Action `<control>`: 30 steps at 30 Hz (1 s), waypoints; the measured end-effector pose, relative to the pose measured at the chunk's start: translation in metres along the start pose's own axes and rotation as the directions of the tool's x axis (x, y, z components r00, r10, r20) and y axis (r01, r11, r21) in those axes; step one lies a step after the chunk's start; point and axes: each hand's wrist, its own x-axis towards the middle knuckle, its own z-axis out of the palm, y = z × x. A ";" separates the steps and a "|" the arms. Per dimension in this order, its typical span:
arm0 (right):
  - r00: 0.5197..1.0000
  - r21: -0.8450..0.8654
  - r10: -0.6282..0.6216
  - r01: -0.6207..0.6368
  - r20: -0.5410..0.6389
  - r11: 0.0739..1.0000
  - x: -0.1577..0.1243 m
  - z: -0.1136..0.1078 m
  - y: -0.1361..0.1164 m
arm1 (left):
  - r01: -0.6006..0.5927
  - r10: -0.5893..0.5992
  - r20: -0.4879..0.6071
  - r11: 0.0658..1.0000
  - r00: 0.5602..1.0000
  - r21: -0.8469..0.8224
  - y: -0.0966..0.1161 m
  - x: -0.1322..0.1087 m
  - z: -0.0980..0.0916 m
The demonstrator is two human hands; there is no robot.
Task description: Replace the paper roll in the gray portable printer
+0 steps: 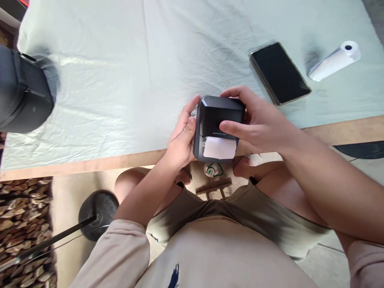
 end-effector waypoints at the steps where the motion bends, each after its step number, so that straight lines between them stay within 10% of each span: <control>1: 1.000 -0.003 -0.002 0.002 0.005 1.000 -0.001 0.001 -0.001 | 0.010 -0.010 -0.008 1.000 1.000 -0.003 0.000 0.001 0.000; 9: 0.994 0.018 -0.018 0.016 0.107 1.000 -0.007 -0.013 -0.003 | 0.044 -0.044 -0.001 0.999 0.999 -0.001 -0.006 0.009 -0.004; 14: 0.931 -0.329 -0.256 0.164 -0.259 0.930 -0.004 -0.019 -0.017 | 0.029 -0.032 -0.038 0.998 0.999 -0.063 -0.007 0.014 0.001; 20: 0.803 -0.081 -0.245 0.241 -0.543 0.967 0.000 -0.004 -0.045 | 0.018 -0.018 -0.001 1.000 1.000 0.009 -0.006 0.007 0.001; 30: 0.958 -0.604 -0.263 0.142 -0.116 0.784 -0.003 -0.008 -0.032 | 0.029 -0.030 0.071 1.000 0.997 0.012 -0.006 0.004 -0.001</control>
